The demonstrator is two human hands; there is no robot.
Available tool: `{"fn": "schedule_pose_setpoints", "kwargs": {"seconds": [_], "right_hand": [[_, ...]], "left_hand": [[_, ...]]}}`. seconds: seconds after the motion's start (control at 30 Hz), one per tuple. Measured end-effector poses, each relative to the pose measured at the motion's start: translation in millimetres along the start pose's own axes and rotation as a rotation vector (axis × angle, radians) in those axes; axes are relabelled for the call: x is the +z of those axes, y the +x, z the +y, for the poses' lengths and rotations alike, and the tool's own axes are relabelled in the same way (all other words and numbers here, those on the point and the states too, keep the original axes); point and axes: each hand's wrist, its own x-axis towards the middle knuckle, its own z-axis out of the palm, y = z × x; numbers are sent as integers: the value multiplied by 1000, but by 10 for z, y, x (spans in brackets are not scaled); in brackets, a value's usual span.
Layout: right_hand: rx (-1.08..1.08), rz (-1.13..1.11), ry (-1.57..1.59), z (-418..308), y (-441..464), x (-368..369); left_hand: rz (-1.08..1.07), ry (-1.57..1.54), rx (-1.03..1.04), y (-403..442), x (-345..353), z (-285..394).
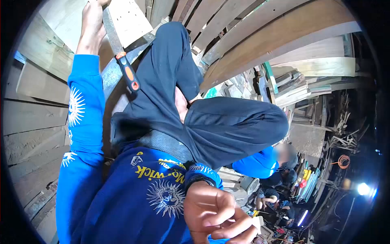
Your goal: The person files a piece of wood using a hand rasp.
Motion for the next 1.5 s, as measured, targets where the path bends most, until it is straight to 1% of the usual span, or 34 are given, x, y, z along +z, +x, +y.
{"fn": "schedule_pose_setpoints", "kwargs": {"seconds": [0.03,0.1,0.17,0.23,0.27,0.3,0.37,0.4,0.43,0.57,0.63,0.67,0.77,0.8,0.83,0.9,0.93,0.97,1.03,1.1,1.17,1.2,1.43,1.47,1.5], "right_hand": [[2,-6,-1,-24,-4,-40],[-38,-76,-77,-88,-33,-120],[-43,-91,-87,-132,-10,-123],[51,-131,-285,-218,85,-30],[-205,110,-333,116,161,170],[-112,10,-267,86,119,140],[-97,-10,-218,50,70,100],[-93,-20,-194,39,45,59],[-91,-26,-180,28,33,30],[-82,-59,-161,-24,-1,-52],[-75,-67,-158,-41,4,-55],[-67,-66,-156,-51,6,-42],[-46,-75,-150,-54,11,-35],[-45,-82,-143,-54,-6,-53],[-42,-90,-133,-48,-12,-66],[-16,-96,-102,-36,-18,-67],[-53,-140,-112,-65,-54,-127],[-92,-188,-124,-71,-65,-166],[-93,-178,-130,-78,-96,-187],[-83,-160,-141,-86,-88,-156],[-76,-153,-151,-94,-77,-152],[-74,-154,-155,-100,-79,-141],[-62,-140,-171,-119,-56,-132],[-63,-141,-176,-112,-60,-139],[-63,-140,-178,-120,-64,-136]], "left_hand": [[2,-5,-3,1,-23,-24],[-19,20,67,28,-26,-50],[-12,36,37,29,-42,-34],[-67,-15,20,1,-32,-24],[95,-50,171,-455,458,128],[100,-44,175,-442,429,148],[19,-52,132,-435,452,143],[65,-63,155,-476,514,158],[65,-70,156,-484,530,165],[80,-140,88,-403,419,66],[49,-175,-66,-369,355,79],[55,-170,-62,-386,356,102],[73,-68,88,-441,457,143],[61,-65,107,-459,467,146],[57,-59,105,-241,244,-32],[-195,-460,43,-211,261,60],[51,-90,32,-312,269,21],[49,-97,30,-317,317,0],[67,-55,110,-315,313,35],[97,-8,112,-369,361,105],[52,-92,82,-375,378,83],[48,-68,150,-386,403,81],[46,-27,139,-402,425,128],[80,-104,-39,-358,374,96],[81,-98,-38,-291,303,36]]}}
